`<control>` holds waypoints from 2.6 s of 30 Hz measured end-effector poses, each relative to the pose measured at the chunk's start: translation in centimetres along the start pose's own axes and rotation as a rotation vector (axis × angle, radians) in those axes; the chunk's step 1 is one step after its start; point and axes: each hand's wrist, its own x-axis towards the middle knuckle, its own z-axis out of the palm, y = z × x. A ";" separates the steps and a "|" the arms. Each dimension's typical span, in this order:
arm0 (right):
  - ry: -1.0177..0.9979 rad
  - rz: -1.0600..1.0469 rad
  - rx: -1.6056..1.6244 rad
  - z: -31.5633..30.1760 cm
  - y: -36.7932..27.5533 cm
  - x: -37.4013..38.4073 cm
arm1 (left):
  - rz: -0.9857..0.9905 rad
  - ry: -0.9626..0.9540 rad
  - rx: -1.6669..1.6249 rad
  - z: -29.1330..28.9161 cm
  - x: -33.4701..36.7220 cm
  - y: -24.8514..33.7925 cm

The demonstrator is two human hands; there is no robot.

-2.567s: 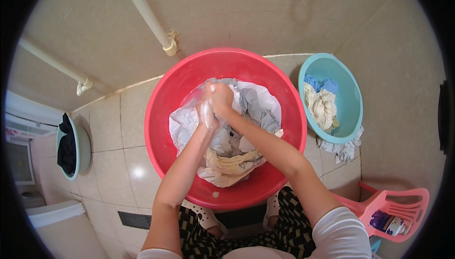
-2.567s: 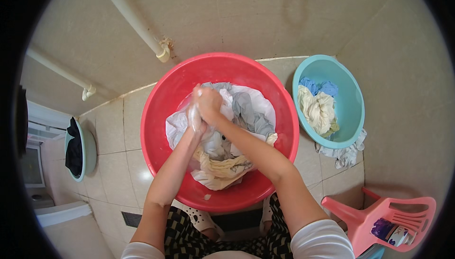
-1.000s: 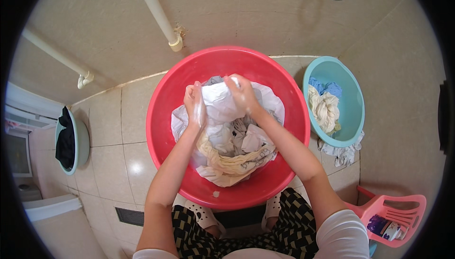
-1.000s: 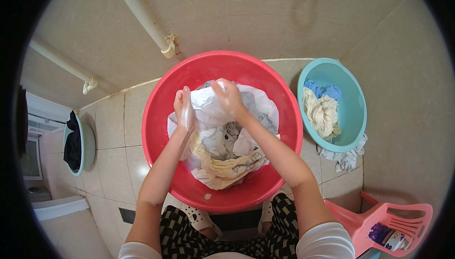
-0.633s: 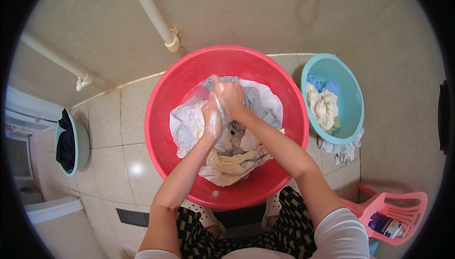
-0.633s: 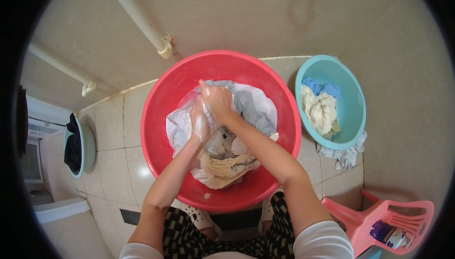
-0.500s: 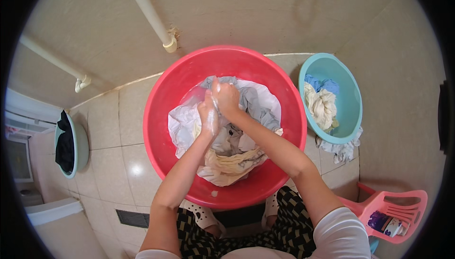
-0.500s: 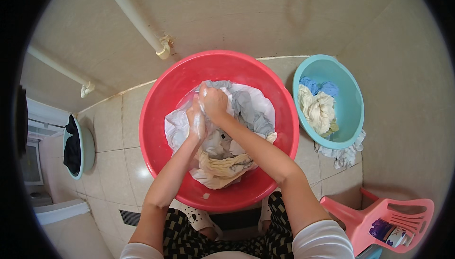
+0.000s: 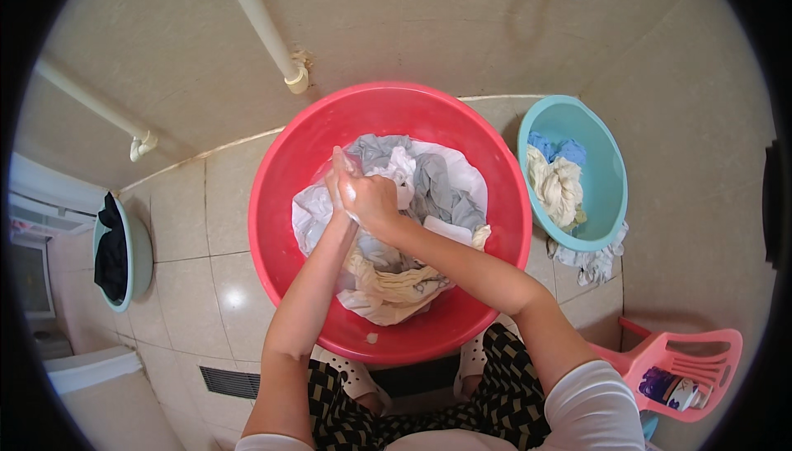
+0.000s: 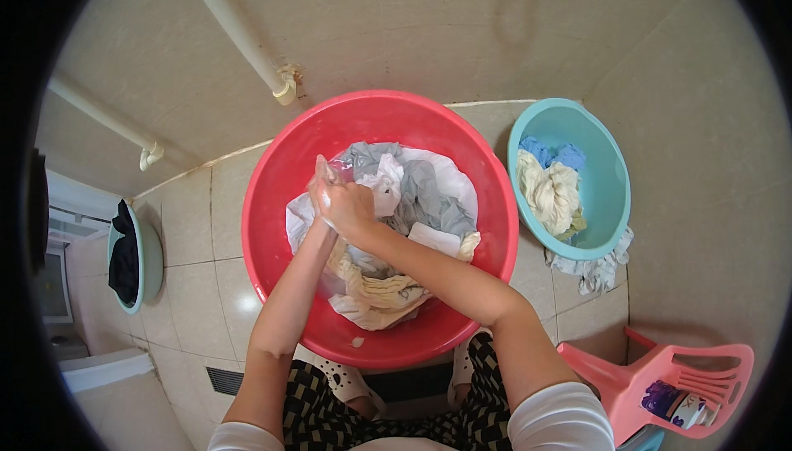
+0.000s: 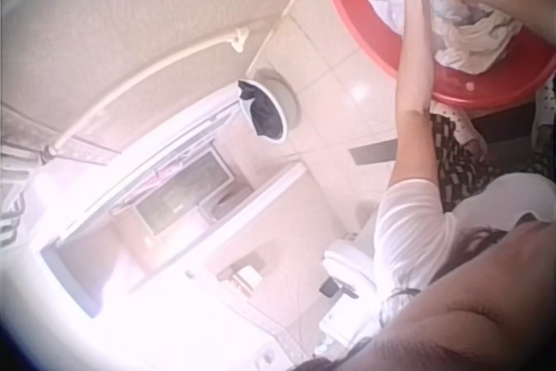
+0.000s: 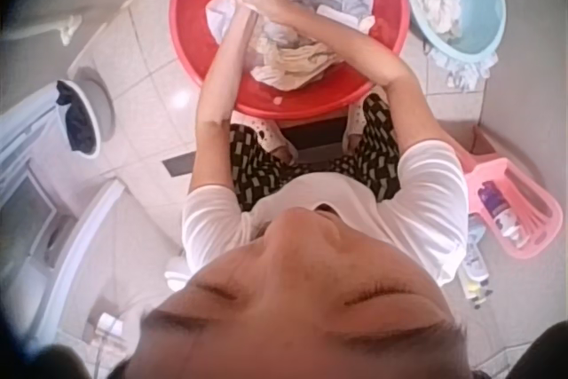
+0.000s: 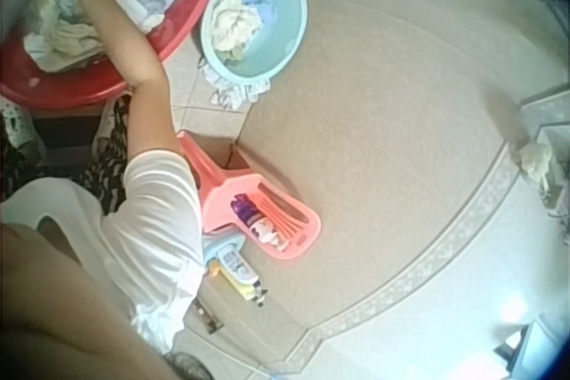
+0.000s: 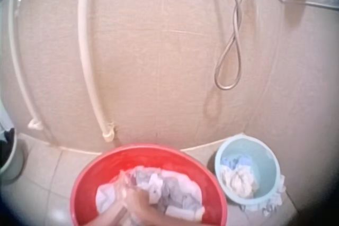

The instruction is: The person washes a white garment by hand in a basin of soapy water, scrubbing and wringing the fabric repeatedly.

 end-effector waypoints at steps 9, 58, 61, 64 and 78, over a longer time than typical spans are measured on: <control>0.024 0.301 -0.166 0.8 4.5 4.0 | -0.132 -0.042 0.053 0.8 -1.8 -2.5; -0.036 0.213 0.014 0.5 -0.4 0.2 | -0.092 0.051 0.063 -1.1 1.1 -0.1; 0.019 0.123 0.030 -0.3 -0.6 0.0 | -0.066 0.059 0.083 0.0 0.7 0.3; 0.024 0.122 -0.030 -0.2 -0.5 0.8 | -0.098 0.020 0.002 -0.7 0.7 0.0; -0.052 0.374 -0.035 -0.1 3.0 4.7 | -0.173 0.007 0.121 1.6 -2.3 -0.1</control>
